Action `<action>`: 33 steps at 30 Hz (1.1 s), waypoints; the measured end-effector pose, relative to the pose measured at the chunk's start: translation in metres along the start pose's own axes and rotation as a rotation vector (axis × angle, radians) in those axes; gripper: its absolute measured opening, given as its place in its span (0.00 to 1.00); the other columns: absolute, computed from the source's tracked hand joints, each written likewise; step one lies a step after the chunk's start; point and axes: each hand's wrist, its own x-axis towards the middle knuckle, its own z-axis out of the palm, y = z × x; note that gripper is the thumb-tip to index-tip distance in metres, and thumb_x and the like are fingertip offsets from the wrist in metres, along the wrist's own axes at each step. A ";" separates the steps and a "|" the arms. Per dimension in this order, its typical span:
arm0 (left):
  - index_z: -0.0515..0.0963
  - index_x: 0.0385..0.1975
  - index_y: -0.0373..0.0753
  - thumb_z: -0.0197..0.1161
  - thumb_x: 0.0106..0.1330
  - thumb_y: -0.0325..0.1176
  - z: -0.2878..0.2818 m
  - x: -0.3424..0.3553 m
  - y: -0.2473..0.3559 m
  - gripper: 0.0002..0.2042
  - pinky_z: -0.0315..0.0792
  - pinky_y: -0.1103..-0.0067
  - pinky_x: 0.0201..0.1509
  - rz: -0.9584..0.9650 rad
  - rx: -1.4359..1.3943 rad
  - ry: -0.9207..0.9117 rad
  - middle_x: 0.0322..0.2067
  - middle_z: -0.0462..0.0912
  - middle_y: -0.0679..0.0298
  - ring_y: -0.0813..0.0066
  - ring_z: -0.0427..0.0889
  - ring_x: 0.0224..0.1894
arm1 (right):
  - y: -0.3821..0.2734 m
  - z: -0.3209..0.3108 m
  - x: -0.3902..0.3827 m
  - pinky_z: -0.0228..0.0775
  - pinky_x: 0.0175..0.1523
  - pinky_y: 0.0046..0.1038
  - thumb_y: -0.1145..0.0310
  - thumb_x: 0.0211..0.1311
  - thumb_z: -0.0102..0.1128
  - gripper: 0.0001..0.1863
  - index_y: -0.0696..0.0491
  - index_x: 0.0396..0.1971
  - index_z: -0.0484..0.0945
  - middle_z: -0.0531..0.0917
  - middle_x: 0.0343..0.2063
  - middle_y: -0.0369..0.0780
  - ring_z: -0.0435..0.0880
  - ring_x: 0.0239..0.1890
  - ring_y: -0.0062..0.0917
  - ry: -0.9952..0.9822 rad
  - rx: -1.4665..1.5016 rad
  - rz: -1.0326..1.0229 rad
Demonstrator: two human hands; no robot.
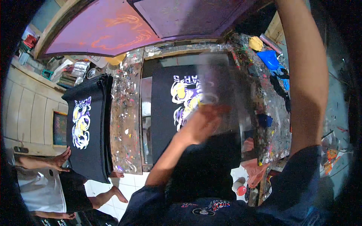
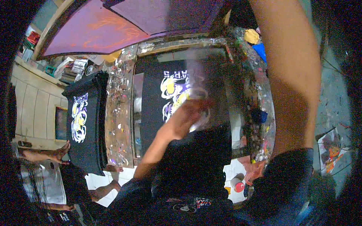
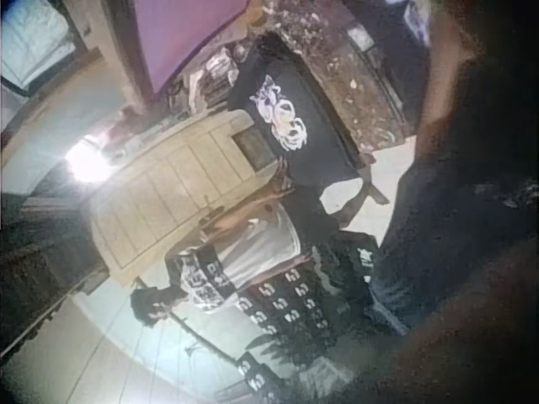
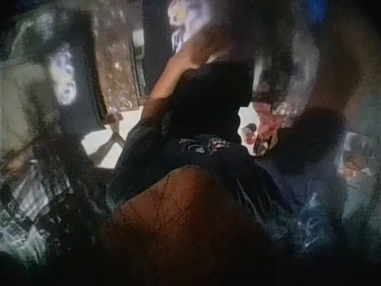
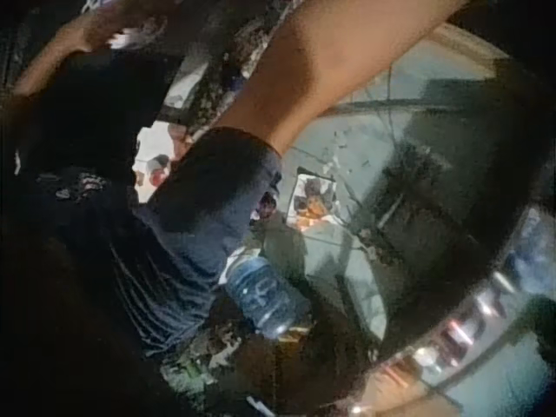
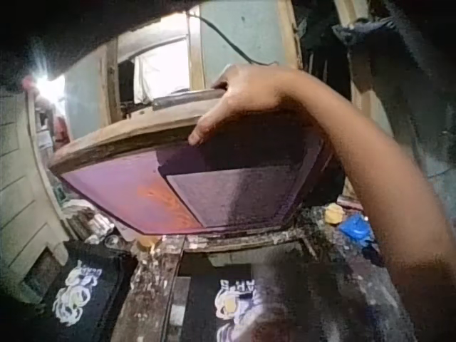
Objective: The person performs screen printing on black shirts. They apply a clear film to the glass surface, smoothing it by hand and with a small scraper. They lower the screen frame, apply ink, and use a squeegee to transfer the design onto the shirts, which are then stacked.
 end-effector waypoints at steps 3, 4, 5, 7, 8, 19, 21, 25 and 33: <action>0.75 0.65 0.37 0.67 0.63 0.46 -0.010 0.012 0.070 0.31 0.61 0.54 0.71 0.325 0.248 0.187 0.69 0.70 0.46 0.47 0.68 0.69 | -0.032 0.006 -0.036 0.80 0.50 0.35 0.35 0.34 0.79 0.50 0.66 0.46 0.83 0.87 0.42 0.54 0.88 0.42 0.40 0.019 -0.048 0.027; 0.74 0.66 0.39 0.69 0.60 0.52 -0.022 0.005 0.089 0.36 0.58 0.51 0.72 0.319 0.435 0.421 0.70 0.69 0.48 0.48 0.68 0.70 | -0.045 0.016 -0.066 0.80 0.49 0.35 0.37 0.36 0.78 0.47 0.64 0.46 0.83 0.87 0.40 0.52 0.87 0.40 0.40 0.032 -0.069 0.004; 0.74 0.67 0.39 0.70 0.57 0.57 -0.040 -0.009 0.113 0.40 0.57 0.49 0.71 0.289 0.629 0.603 0.70 0.69 0.49 0.49 0.68 0.70 | -0.060 0.023 -0.099 0.80 0.47 0.35 0.38 0.38 0.78 0.43 0.62 0.45 0.82 0.86 0.38 0.50 0.87 0.39 0.39 0.061 -0.086 -0.023; 0.72 0.69 0.39 0.73 0.50 0.62 -0.079 -0.049 0.141 0.47 0.58 0.47 0.69 0.067 0.989 0.769 0.68 0.71 0.49 0.50 0.70 0.67 | -0.094 0.073 -0.162 0.79 0.45 0.39 0.41 0.39 0.79 0.38 0.56 0.42 0.80 0.84 0.36 0.46 0.85 0.37 0.41 0.166 -0.002 -0.063; 0.71 0.69 0.38 0.75 0.48 0.63 -0.098 -0.072 0.153 0.50 0.59 0.48 0.68 -0.051 1.135 0.746 0.67 0.73 0.48 0.51 0.71 0.65 | -0.114 0.093 -0.190 0.78 0.45 0.43 0.42 0.38 0.79 0.35 0.53 0.40 0.79 0.82 0.35 0.45 0.84 0.37 0.43 0.230 0.046 -0.074; 0.78 0.46 0.37 0.83 0.47 0.50 -0.039 -0.214 0.022 0.32 0.69 0.64 0.45 -0.319 0.730 0.366 0.35 0.79 0.59 0.55 0.77 0.37 | -0.194 0.210 -0.375 0.73 0.57 0.41 0.54 0.47 0.75 0.29 0.54 0.47 0.79 0.81 0.45 0.44 0.81 0.51 0.37 -0.135 0.190 0.110; 0.77 0.44 0.37 0.83 0.46 0.49 -0.035 -0.221 0.013 0.31 0.69 0.64 0.44 -0.319 0.715 0.381 0.35 0.79 0.58 0.54 0.76 0.38 | -0.194 0.218 -0.380 0.72 0.57 0.41 0.57 0.46 0.76 0.30 0.55 0.49 0.79 0.81 0.47 0.44 0.80 0.51 0.37 -0.155 0.167 0.066; 0.76 0.42 0.37 0.84 0.45 0.49 -0.032 -0.220 0.009 0.31 0.69 0.64 0.42 -0.319 0.729 0.371 0.34 0.78 0.58 0.54 0.76 0.37 | -0.187 0.213 -0.366 0.73 0.57 0.40 0.62 0.46 0.74 0.28 0.56 0.49 0.78 0.81 0.44 0.42 0.81 0.49 0.37 -0.163 0.140 0.064; 0.77 0.39 0.37 0.85 0.44 0.50 -0.033 -0.213 0.009 0.31 0.68 0.64 0.39 -0.229 0.761 0.406 0.32 0.77 0.59 0.55 0.76 0.34 | -0.135 0.228 -0.295 0.75 0.45 0.39 0.68 0.51 0.67 0.17 0.52 0.43 0.78 0.80 0.35 0.40 0.83 0.42 0.36 -0.226 0.121 0.081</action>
